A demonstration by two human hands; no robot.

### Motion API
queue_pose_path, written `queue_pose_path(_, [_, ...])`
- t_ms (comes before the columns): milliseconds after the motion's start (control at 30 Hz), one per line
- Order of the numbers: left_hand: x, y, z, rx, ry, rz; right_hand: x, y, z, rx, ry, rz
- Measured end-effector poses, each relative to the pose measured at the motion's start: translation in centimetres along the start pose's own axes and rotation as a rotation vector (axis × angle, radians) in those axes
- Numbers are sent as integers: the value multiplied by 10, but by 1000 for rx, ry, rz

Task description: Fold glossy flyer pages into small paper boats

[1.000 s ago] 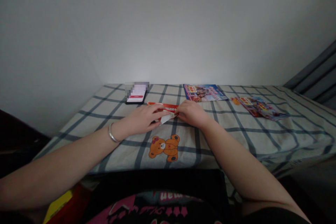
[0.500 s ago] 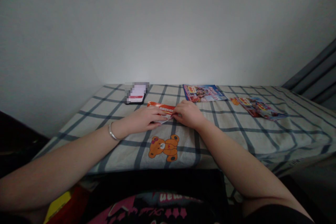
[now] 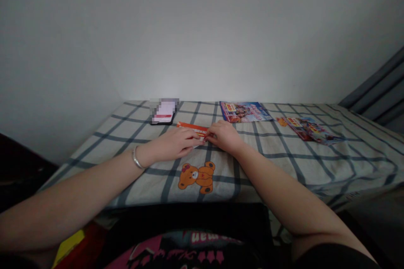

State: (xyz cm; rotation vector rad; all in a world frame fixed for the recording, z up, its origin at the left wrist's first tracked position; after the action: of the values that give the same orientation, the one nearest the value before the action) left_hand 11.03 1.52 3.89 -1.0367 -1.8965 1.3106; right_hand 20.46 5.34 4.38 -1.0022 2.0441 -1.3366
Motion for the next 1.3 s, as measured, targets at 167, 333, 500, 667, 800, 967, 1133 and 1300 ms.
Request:
queue_pose_path(167, [-5, -1, -1, -26, 21, -49, -1, -9, 0, -41, 23, 58])
queue_pose_path(333, [-6, 1, -3, 14, -12, -74, 15, -13, 3, -5, -133, 11])
queue_pose_path(500, [-4, 1, -4, 46, -48, -73, 27, -15, 4, -1, -220, 8])
queue_pose_path(667, [-3, 0, -5, 28, -52, -53, 29, -13, 3, -8, -245, 44])
queue_pose_path(800, [-5, 1, -7, 38, -48, -78, 33, -14, 3, 16, -286, 89])
queue_pose_path(967, [-7, 1, -10, 40, -72, -115, 34, -18, 0, 66, -263, 147])
queue_pose_path(1133, [-6, 0, -9, 47, -70, -86, 22, -15, 3, 116, -194, 182])
queue_pose_path(1300, [-4, -1, -8, 62, -62, -59, 10, -13, 8, 144, -125, 230])
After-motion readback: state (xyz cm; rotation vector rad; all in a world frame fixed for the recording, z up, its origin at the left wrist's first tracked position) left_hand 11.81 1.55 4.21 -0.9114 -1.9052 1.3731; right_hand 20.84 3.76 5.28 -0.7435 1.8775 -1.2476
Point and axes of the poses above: each hand's wrist, its own z-axis away from the middle knuckle, its own y-axis out of the palm, x = y × z, the point moved 10 cm from there along -z, towards the middle knuckle, and after that the axes turned 12 degrees about -y, right-handed, at the moved point
